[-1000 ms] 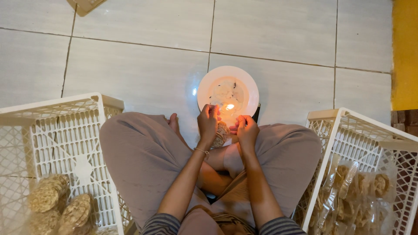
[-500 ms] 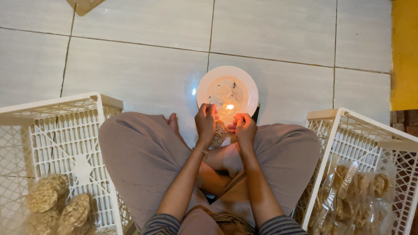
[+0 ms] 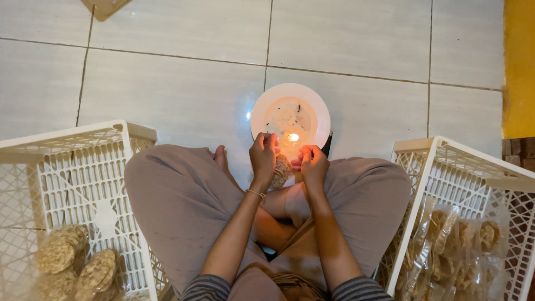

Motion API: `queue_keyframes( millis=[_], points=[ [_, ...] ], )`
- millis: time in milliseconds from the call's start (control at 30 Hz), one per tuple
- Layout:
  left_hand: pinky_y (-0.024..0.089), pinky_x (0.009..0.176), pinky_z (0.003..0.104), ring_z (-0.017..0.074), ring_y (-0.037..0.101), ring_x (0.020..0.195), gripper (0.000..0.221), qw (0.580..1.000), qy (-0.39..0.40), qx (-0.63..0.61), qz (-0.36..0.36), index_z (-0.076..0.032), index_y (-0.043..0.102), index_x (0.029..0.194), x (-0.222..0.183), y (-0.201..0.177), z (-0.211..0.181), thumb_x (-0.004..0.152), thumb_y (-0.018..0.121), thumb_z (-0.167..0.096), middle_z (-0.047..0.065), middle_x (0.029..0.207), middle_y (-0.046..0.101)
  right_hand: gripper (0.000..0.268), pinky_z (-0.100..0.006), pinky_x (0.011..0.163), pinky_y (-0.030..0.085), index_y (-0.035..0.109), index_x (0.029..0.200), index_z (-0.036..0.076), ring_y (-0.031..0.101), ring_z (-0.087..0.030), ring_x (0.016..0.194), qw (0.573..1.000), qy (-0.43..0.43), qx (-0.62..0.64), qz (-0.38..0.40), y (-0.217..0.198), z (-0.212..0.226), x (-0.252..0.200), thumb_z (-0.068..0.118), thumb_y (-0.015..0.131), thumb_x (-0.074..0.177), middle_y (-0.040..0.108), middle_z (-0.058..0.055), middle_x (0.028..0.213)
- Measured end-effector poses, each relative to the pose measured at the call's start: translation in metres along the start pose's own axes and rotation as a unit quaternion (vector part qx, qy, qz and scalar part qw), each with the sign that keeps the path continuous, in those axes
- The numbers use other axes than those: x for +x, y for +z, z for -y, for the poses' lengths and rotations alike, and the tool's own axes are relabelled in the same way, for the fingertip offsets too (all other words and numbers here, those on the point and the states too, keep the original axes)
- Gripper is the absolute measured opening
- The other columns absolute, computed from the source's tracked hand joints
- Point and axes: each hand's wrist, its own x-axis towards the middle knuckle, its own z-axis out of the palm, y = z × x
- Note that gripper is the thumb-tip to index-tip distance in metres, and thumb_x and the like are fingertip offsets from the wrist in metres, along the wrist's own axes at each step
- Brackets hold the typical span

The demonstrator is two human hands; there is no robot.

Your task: Sealing plastic bags containing snacks using a candle flame and organizing them into baskets

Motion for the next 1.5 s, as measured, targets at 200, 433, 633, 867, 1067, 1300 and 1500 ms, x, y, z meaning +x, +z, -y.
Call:
queue_keyframes(
  millis=[200,433,633,867,1067,1300,1500],
  points=[
    [0.059,0.070,0.034,0.0222,0.072,0.072,0.022,1.000,-0.007,-0.002,0.013,-0.007,0.068,0.094,-0.002,0.001,-0.004,0.101,0.060,-0.026,0.014,0.083,0.072,0.024,-0.039,0.050,0.066,0.069,0.087,-0.007,0.073,-0.034,0.058,1.000,0.003,-0.021,-0.020,-0.003,0.004,-0.004,0.010,0.057,0.097,0.066,-0.024,0.072],
    [0.060,0.069,0.034,0.0226,0.074,0.071,0.022,1.000,-0.008,0.009,0.019,-0.008,0.068,0.092,-0.002,0.002,-0.003,0.099,0.062,-0.027,0.013,0.083,0.073,0.025,-0.038,0.050,0.066,0.067,0.083,-0.007,0.072,-0.033,0.059,0.999,0.005,-0.028,-0.030,-0.004,0.011,-0.011,0.010,0.055,0.097,0.064,-0.022,0.069],
    [0.059,0.067,0.032,0.0202,0.072,0.068,0.022,1.000,0.008,0.008,0.020,-0.006,0.068,0.091,-0.005,0.004,-0.002,0.100,0.062,-0.026,0.011,0.079,0.071,0.027,-0.039,0.052,0.066,0.066,0.084,-0.009,0.073,-0.035,0.061,0.999,0.005,-0.044,-0.021,-0.006,0.007,-0.009,0.010,0.052,0.098,0.063,-0.024,0.068],
    [0.060,0.065,0.032,0.0212,0.072,0.067,0.021,1.000,0.010,0.012,0.022,-0.007,0.068,0.092,-0.005,0.006,0.008,0.099,0.063,-0.027,0.011,0.077,0.071,0.026,-0.038,0.051,0.065,0.066,0.084,-0.008,0.072,-0.036,0.061,0.997,-0.011,-0.072,-0.013,-0.012,-0.018,0.006,0.010,0.053,0.097,0.066,-0.025,0.067],
    [0.059,0.069,0.034,0.0217,0.072,0.068,0.019,0.999,0.033,0.017,0.000,-0.008,0.067,0.094,-0.024,0.001,-0.001,0.100,0.061,-0.025,0.011,0.078,0.071,0.026,-0.038,0.059,0.066,0.067,0.095,-0.007,0.073,-0.030,0.065,0.999,-0.018,-0.045,-0.013,-0.013,0.013,-0.021,0.009,0.047,0.101,0.065,-0.021,0.073],
    [0.058,0.070,0.037,0.0219,0.072,0.067,0.016,0.994,0.101,0.028,-0.006,-0.010,0.066,0.094,-0.032,-0.002,0.005,0.102,0.061,-0.023,0.007,0.077,0.071,0.015,-0.033,0.078,0.055,0.075,0.100,0.014,0.067,-0.017,0.082,0.991,-0.078,-0.107,0.022,-0.024,0.018,-0.029,0.022,0.065,0.092,0.069,-0.007,0.081],
    [0.058,0.070,0.032,0.0192,0.073,0.069,0.016,0.988,0.153,0.011,0.003,-0.009,0.065,0.093,-0.040,-0.009,-0.003,0.103,0.062,-0.021,0.008,0.078,0.070,0.003,-0.024,0.080,0.046,0.076,0.091,0.014,0.055,-0.007,0.086,0.982,-0.178,-0.068,0.009,-0.023,0.006,-0.033,0.015,0.077,0.094,0.068,-0.002,0.078]
  ],
)
